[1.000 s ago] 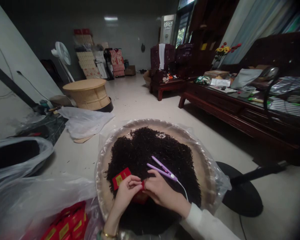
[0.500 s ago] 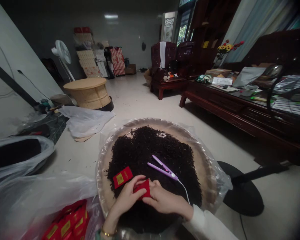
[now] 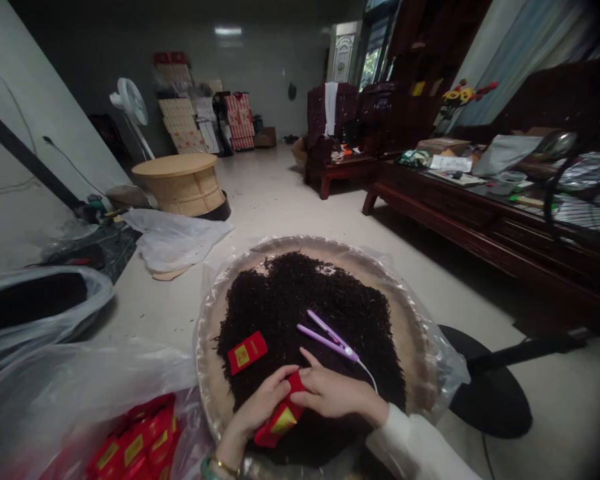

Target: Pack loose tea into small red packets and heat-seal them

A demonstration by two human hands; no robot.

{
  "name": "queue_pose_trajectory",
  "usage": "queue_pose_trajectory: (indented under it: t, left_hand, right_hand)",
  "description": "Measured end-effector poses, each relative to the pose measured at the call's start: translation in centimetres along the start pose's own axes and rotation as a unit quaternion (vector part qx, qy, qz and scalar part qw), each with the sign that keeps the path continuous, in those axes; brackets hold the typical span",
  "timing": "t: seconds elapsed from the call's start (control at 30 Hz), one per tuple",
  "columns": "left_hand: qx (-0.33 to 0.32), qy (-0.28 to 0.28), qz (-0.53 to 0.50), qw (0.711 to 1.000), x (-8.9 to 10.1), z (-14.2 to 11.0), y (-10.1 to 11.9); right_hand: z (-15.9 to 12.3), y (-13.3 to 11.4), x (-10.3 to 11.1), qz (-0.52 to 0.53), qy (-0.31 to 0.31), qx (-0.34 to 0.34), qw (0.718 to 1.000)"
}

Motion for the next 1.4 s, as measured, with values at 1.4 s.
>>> queue_pose_trajectory:
  t: [1.4]
  left_hand:
    - [-0.108, 0.241, -0.174, 0.949, 8.2, -1.5, -1.8]
  right_hand:
    - [5.3, 1.0, -0.4, -0.173, 0.201, -0.028, 0.964]
Point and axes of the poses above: each hand's wrist, its own z-axis towards the middle knuckle, its own x-axis out of the back of the hand, y = z × x, the point moved 5 cm from there along z, towards the middle knuckle, and after that the axes turned 11 degrees about -x, right-handed, at the moved point
